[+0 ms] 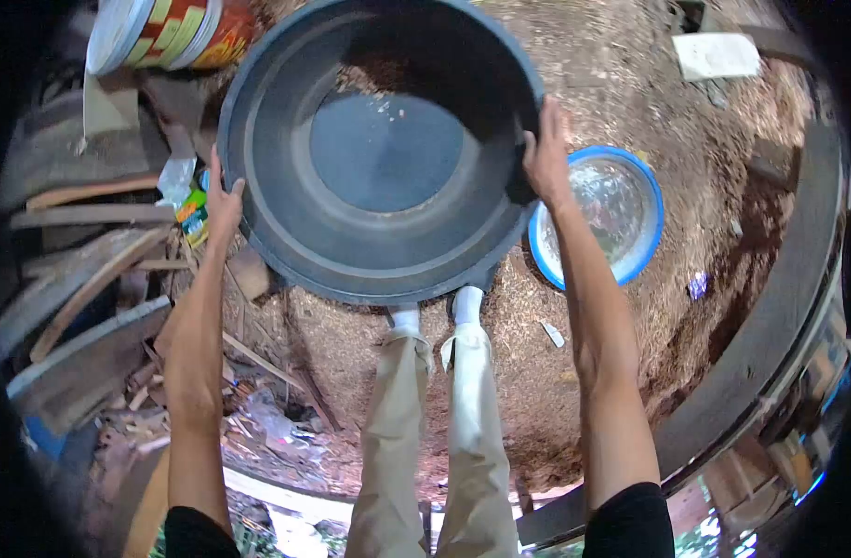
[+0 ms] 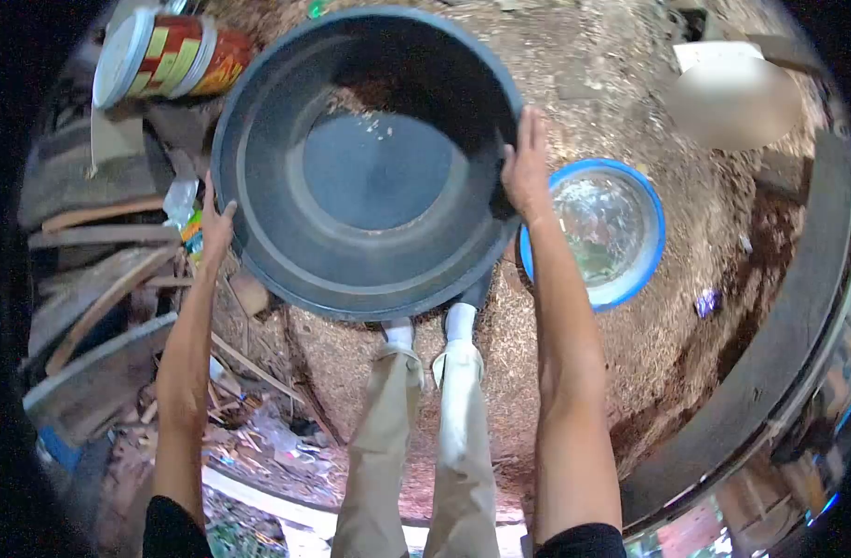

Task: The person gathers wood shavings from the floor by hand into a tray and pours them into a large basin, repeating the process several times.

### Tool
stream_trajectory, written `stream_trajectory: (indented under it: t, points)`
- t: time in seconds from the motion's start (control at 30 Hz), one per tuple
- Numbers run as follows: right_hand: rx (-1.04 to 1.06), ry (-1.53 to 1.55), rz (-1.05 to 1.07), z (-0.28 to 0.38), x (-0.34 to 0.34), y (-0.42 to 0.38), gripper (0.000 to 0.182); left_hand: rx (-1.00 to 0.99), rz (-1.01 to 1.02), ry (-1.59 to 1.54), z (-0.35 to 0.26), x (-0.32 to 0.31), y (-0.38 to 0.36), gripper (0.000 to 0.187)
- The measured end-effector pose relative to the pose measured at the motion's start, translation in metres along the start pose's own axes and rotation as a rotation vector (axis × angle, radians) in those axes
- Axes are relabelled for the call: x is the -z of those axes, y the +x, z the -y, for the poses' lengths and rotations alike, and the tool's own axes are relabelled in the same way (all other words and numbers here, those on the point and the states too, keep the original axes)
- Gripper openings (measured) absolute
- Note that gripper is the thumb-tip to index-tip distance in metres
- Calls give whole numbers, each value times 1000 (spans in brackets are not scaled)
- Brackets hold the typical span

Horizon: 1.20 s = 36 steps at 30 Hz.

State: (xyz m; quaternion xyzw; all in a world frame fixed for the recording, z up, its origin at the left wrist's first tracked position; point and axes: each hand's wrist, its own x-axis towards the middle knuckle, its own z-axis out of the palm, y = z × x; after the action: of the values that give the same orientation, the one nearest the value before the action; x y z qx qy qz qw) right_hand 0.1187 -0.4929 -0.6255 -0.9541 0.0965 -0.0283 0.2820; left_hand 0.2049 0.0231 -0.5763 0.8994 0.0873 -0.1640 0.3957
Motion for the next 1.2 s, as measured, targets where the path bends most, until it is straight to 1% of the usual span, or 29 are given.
stream_trajectory:
  t: [0.03, 0.1, 0.13, 0.17, 0.23, 0.27, 0.3, 0.33, 0.37, 0.4, 0.53, 0.57, 0.63, 0.67, 0.73, 0.77, 0.8, 0.83, 0.87, 0.9, 0.93, 0.97, 1.0, 1.07, 1.1, 1.17, 1.2]
  points:
    - [7, -97, 10, -3, 7, 1, 73, -32, 24, -12, 0, 0, 3, 74]
    - [-101, -68, -56, 20, 16, -3, 76, -148, -41, 253, 19, 2, 15, 74]
    - [-174, -15, -101, 34, 22, -6, 77, -198, -110, 338, 9, -2, 14, 74]
    - [-243, 40, -150, 47, 30, -10, 79, -250, -184, 420, -6, -7, 10, 75]
    - [-458, 46, -148, 81, 58, -34, 81, -225, -156, 409, -79, -29, -25, 73]
    - [-479, 125, -204, 91, 66, -52, 81, -365, -126, 378, -92, -43, -39, 73]
    - [-497, 204, -263, 97, 71, -74, 81, -425, -55, 346, -128, -59, -66, 72]
    - [-574, 268, -269, 102, 73, -102, 80, -540, 8, 324, -145, -75, -87, 69]
    - [-650, 335, -277, 105, 74, -131, 80, -583, 106, 292, -153, -93, -106, 67]
    - [-731, 357, -270, 109, 80, -163, 80, -609, 212, 274, -173, -111, -132, 65]
    - [-1061, 363, -246, 105, 92, -309, 81, -828, 694, 345, -209, -187, -232, 64]
    - [-1139, 369, -255, 100, 99, -346, 82, -859, 818, 421, -221, -206, -256, 63]
    - [-1335, 360, -210, 91, 109, -404, 81, -1010, 1009, 518, -223, -240, -287, 60]
    - [-1357, 414, -249, 87, 114, -432, 86, -1032, 1022, 535, -220, -252, -294, 60]
    - [-1397, 434, -316, 66, 128, -489, 87, -1038, 1138, 669, -216, -283, -328, 58]
    - [-1423, 437, -360, 57, 134, -522, 88, -1051, 1149, 695, -215, -297, -349, 58]
    - [-1400, 410, -428, 47, 137, -550, 87, -998, 1121, 713, -213, -308, -364, 58]
    - [-1414, 421, -440, 40, 146, -574, 87, -943, 1109, 727, -204, -320, -379, 57]
    - [-1427, 498, -483, 30, 154, -594, 85, -983, 1014, 809, -197, -332, -390, 58]
    - [-1437, 574, -527, 22, 159, -614, 83, -974, 976, 919, -207, -335, -404, 59]
    - [-1411, 500, -542, 17, 156, -639, 83, -1007, 930, 942, -197, -341, -414, 60]
    - [-1426, 499, -560, 6, 165, -667, 83, -1041, 882, 963, -188, -351, -429, 60]
    - [-1378, 510, -568, -4, 171, -692, 83, -1061, 894, 964, -191, -369, -454, 60]
    - [-1313, 513, -561, -19, 175, -731, 84, -971, 902, 1046, -195, -386, -480, 62]
    - [-1327, 523, -575, -28, 174, -752, 84, -986, 910, 1059, -201, -401, -491, 62]
    - [-1391, 493, -516, -41, 176, -795, 85, -1032, 886, 1014, -210, -435, -521, 63]
    - [-1389, 508, -515, -49, 178, -813, 85, -957, 937, 1016, -214, -451, -529, 66]
